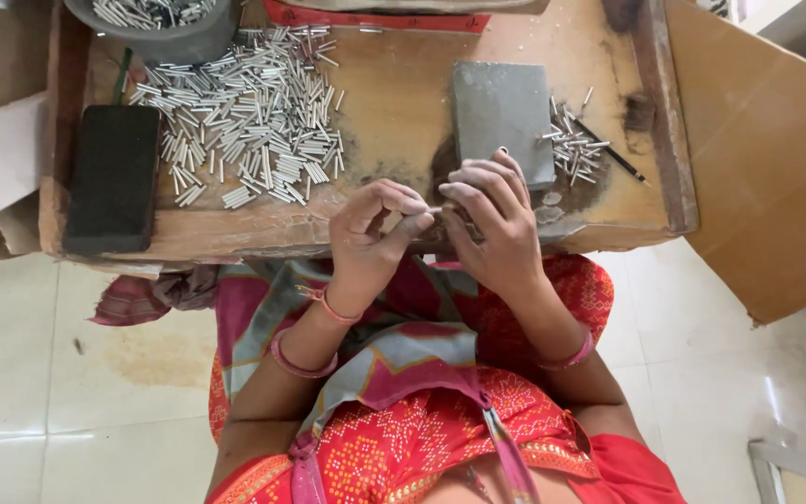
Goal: Insert small metal pins into metal tubes or casings at a workbench using a jig.
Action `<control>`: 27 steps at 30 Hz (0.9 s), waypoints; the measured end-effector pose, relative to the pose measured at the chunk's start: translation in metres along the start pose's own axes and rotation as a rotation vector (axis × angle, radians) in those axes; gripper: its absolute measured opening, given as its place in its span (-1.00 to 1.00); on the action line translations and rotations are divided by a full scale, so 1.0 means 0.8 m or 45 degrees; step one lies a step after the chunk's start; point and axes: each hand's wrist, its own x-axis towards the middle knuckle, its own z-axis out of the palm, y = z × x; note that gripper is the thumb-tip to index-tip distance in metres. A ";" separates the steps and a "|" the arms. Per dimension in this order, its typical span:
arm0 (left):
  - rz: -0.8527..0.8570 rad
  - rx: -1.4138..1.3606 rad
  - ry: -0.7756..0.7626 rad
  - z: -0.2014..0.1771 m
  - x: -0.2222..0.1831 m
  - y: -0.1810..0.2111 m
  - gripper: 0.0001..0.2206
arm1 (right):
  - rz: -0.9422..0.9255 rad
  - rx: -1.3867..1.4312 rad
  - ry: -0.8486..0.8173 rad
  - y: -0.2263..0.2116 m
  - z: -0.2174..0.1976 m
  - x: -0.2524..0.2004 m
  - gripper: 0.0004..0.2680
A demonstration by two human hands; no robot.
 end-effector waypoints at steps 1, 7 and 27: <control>-0.038 -0.054 -0.030 0.001 0.003 -0.002 -0.84 | 0.033 0.173 0.065 0.002 -0.002 -0.002 -0.86; -0.192 -0.202 -0.157 0.018 -0.007 -0.014 -0.89 | 0.151 0.511 0.197 0.002 -0.019 -0.024 -0.88; -0.309 -0.161 -0.104 0.055 0.014 -0.008 -0.86 | 0.173 0.301 0.460 0.016 0.007 -0.037 -0.89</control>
